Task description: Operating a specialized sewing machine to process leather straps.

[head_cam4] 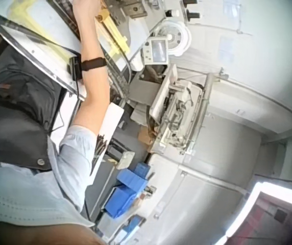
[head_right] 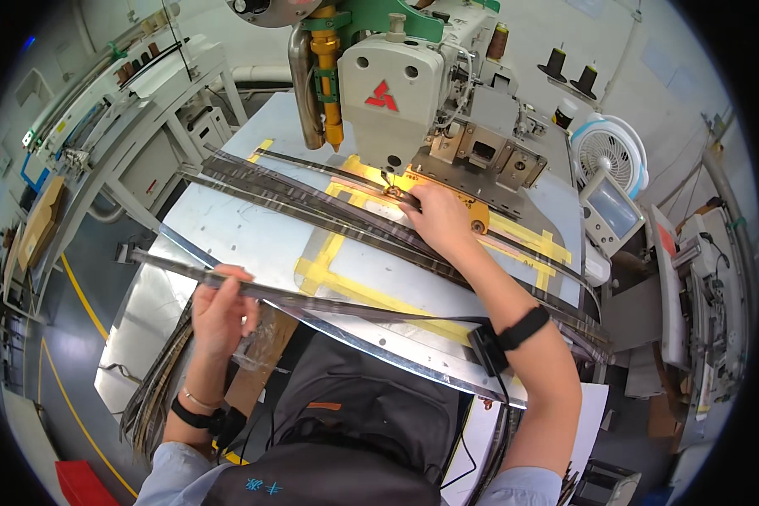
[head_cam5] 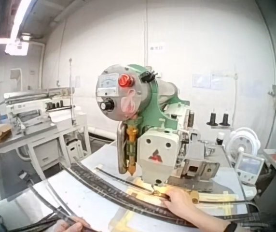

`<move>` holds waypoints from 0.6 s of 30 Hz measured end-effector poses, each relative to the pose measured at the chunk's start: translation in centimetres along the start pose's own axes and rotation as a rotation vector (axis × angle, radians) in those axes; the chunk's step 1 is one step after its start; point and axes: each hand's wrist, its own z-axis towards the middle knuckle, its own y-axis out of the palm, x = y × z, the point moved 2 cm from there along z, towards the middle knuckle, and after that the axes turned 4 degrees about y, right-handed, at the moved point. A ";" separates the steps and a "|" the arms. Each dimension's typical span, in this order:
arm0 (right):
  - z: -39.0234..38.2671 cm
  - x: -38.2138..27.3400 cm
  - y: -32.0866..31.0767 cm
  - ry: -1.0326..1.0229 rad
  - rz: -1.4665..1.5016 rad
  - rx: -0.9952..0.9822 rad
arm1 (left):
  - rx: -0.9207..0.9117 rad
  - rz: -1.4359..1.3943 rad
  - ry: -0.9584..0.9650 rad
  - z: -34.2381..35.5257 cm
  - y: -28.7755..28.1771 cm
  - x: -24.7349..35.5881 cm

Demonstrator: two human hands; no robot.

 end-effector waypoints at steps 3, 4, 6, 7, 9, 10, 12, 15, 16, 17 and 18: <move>1.2 0.1 2.2 0.048 0.011 0.098 | 0.087 0.067 0.059 -0.9 -2.7 1.8; 1.9 0.2 2.8 0.097 0.035 0.080 | 0.099 0.070 0.081 -1.2 -3.7 2.3; 2.3 0.4 3.3 0.058 0.052 0.133 | 0.143 0.085 0.111 -2.0 -5.6 3.4; 2.5 0.5 3.5 0.050 0.056 0.182 | 0.173 0.097 0.118 -2.5 -6.5 4.0; 2.8 0.7 3.9 0.046 0.062 0.146 | 0.232 0.091 0.148 -3.2 -8.0 4.7; 2.9 0.7 4.0 0.049 0.058 0.128 | 0.265 0.113 0.152 -3.6 -8.7 5.2; 2.9 0.6 4.0 0.043 0.065 0.131 | 0.281 0.120 0.163 -4.5 -9.7 5.9; 2.8 0.5 3.6 0.050 0.099 0.102 | 0.370 0.195 0.197 -5.8 -11.5 6.9; 2.8 0.5 3.5 0.072 0.122 0.065 | 0.393 0.208 0.220 -6.3 -12.3 7.4; 2.7 0.5 3.4 0.054 0.126 0.058 | 0.416 0.221 0.242 -6.7 -13.3 8.0; 2.6 0.6 3.5 0.082 0.127 0.027 | 0.431 0.247 0.266 -7.1 -14.5 8.8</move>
